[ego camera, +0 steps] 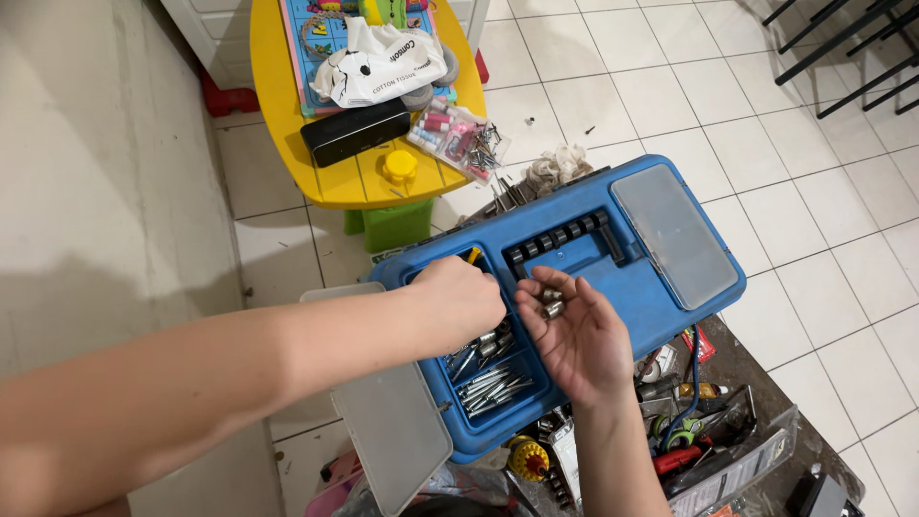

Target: The person opens a blue toolbox and sorts small hardware items such as screws, bolts, and a tube of glue into the compartments. They repeatedly open and close the lid while placing items into the tray and arranging them by type.

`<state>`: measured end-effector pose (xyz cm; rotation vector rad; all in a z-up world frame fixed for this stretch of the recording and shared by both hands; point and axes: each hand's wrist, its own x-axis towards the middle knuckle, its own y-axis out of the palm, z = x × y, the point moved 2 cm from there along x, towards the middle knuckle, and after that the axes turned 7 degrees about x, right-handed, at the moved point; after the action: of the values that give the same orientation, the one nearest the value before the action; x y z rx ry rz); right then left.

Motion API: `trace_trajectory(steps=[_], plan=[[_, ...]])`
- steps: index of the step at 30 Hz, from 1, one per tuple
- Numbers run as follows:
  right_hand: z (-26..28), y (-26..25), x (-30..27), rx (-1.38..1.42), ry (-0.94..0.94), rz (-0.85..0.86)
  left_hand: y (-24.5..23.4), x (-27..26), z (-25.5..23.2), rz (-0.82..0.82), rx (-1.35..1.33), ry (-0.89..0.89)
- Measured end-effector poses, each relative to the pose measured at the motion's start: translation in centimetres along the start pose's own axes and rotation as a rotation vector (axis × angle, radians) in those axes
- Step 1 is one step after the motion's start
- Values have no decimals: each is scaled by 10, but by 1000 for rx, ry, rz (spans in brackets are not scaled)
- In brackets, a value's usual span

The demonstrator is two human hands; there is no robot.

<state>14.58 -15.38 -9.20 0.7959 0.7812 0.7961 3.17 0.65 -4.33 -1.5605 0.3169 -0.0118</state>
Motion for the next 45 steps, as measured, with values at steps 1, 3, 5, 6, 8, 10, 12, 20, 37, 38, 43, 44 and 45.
trace_trajectory(steps=[1, 3, 5, 6, 8, 10, 12, 20, 37, 38, 43, 44, 45], plan=[[-2, 4, -3, 11, -1, 0, 2, 1, 0, 23, -6, -4], [-6, 12, -8, 12, -4, -11, 5, 1, 0, 69, -17, -10], [-9, 17, -14, -7, -8, -34, 8, -1, -2, 96, -35, -27], [-10, 19, -17, -8, -9, -41, 9, -2, -4, 110, -43, -34], [-12, 21, -22, -12, -13, -54, 12, -3, -7, 89, -29, -42], [-15, 22, -28, -3, -17, -52, 16, -3, -10, 21, -8, 2], [-16, 22, -32, 8, -26, -43, 20, -3, -11, -98, 23, 94], [-17, 25, -46, -6, -67, -42, 24, -1, 1, -162, -101, 131], [-25, -5, -33, 160, -19, -35, -67, 21, 11, -194, -439, -68], [-23, -11, -34, 111, -21, -162, -62, 22, 17, -151, -327, -65], [-8, -19, -37, 311, -33, 177, -29, 18, 26, -97, -71, 47], [-7, -15, -37, 354, -26, 329, -25, 17, 27, -119, -60, 68], [-7, -15, -39, -130, -115, 207, -21, 17, 27, -139, -53, 89]])
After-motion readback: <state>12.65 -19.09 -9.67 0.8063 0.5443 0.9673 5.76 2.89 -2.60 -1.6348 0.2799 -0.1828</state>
